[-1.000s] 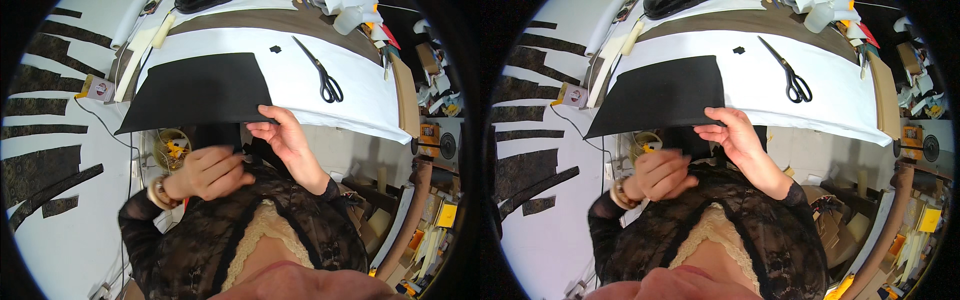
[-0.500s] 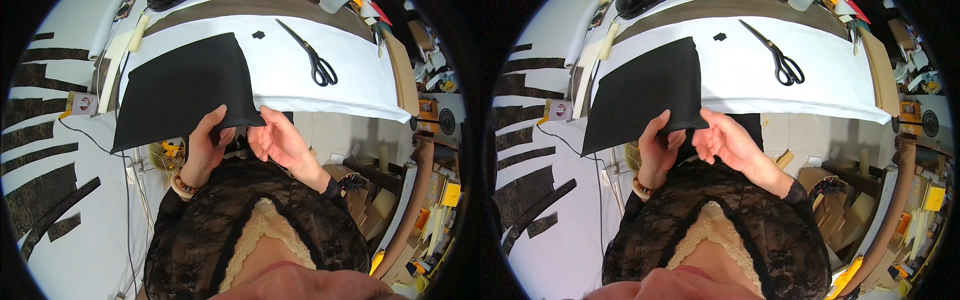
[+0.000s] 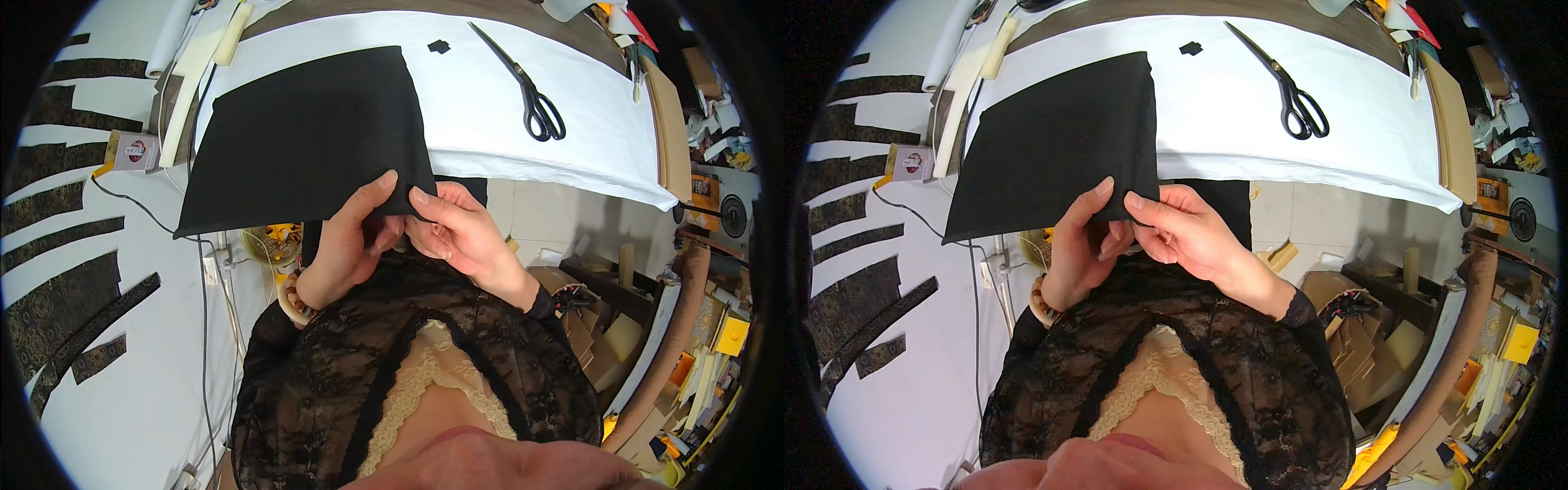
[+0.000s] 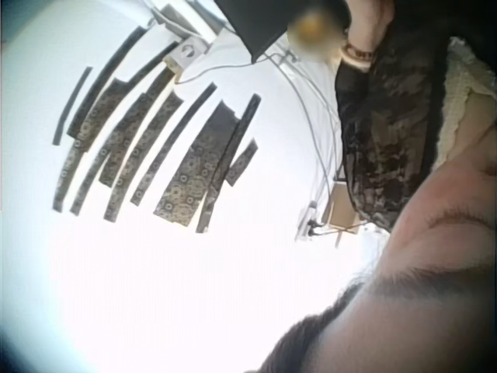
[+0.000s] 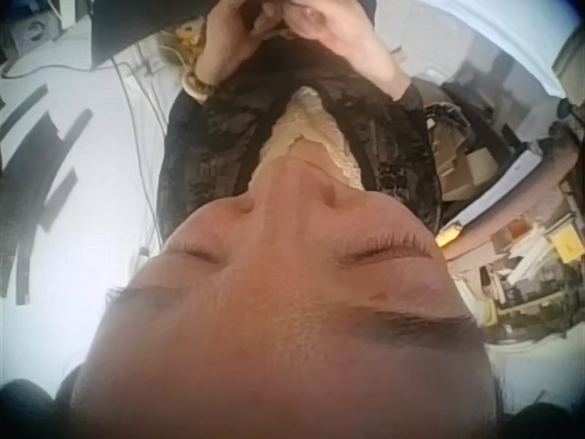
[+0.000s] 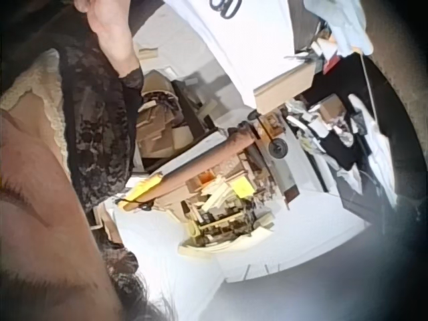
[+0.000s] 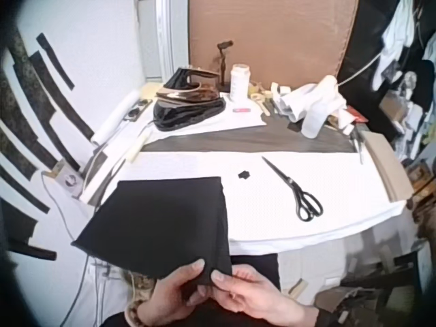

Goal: The person folds and trims black fabric strips, aligns them along the edges of a beige fabric piece, and uses an iron to press the seams. The person repeatedly cuts, folds, and irons the fabric to create a finished edge.

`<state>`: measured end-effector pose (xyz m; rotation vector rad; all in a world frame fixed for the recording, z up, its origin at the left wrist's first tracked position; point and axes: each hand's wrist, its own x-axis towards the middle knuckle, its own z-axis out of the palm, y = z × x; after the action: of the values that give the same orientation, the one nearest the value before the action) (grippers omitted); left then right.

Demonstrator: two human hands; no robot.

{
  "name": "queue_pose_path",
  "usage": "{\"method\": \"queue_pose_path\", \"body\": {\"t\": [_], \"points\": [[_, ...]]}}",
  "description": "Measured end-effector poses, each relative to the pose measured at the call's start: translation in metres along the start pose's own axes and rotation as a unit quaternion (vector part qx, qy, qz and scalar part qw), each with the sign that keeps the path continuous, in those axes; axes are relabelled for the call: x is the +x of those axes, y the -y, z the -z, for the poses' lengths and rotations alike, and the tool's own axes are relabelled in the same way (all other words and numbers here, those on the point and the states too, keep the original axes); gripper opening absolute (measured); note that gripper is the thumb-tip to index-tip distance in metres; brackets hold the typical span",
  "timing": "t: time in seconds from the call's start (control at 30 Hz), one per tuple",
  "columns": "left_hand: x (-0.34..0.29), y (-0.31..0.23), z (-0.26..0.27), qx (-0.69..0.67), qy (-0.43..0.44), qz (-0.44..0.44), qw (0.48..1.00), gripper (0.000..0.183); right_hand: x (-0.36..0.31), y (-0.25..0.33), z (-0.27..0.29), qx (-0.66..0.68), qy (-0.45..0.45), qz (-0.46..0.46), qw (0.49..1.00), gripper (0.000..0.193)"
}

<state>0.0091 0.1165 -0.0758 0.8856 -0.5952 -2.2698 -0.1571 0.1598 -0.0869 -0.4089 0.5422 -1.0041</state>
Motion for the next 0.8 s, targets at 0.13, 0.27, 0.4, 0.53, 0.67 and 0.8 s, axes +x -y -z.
{"method": "queue_pose_path", "body": {"t": [0.13, 0.27, 0.4, 0.53, 0.67, 0.8], "points": [[-0.004, -0.004, -0.007, 0.035, 0.005, 0.015, 0.999, 0.053, -0.004, -0.005, 0.002, -0.006, 0.022, 0.044, 0.999, 0.030], [-0.009, -0.003, -0.007, -0.004, 0.038, 0.012, 0.999, 0.054, -0.009, -0.006, -0.006, 0.006, 0.020, 0.059, 0.998, 0.028], [-0.014, -0.001, -0.005, -0.051, 0.053, 0.013, 0.997, 0.053, -0.010, -0.008, -0.011, 0.012, 0.026, 0.051, 0.998, 0.024], [-0.019, -0.003, -0.004, -0.063, 0.094, 0.012, 0.993, 0.052, -0.011, -0.009, -0.014, 0.032, 0.050, 0.059, 0.997, 0.023], [-0.022, -0.004, -0.005, -0.079, 0.080, 0.024, 0.993, 0.050, -0.010, -0.010, -0.013, 0.011, 0.055, 0.069, 0.996, 0.022], [-0.024, -0.004, -0.003, -0.090, 0.100, 0.030, 0.990, 0.048, -0.011, -0.007, -0.016, -0.023, 0.049, 0.078, 0.996, 0.022]]}}
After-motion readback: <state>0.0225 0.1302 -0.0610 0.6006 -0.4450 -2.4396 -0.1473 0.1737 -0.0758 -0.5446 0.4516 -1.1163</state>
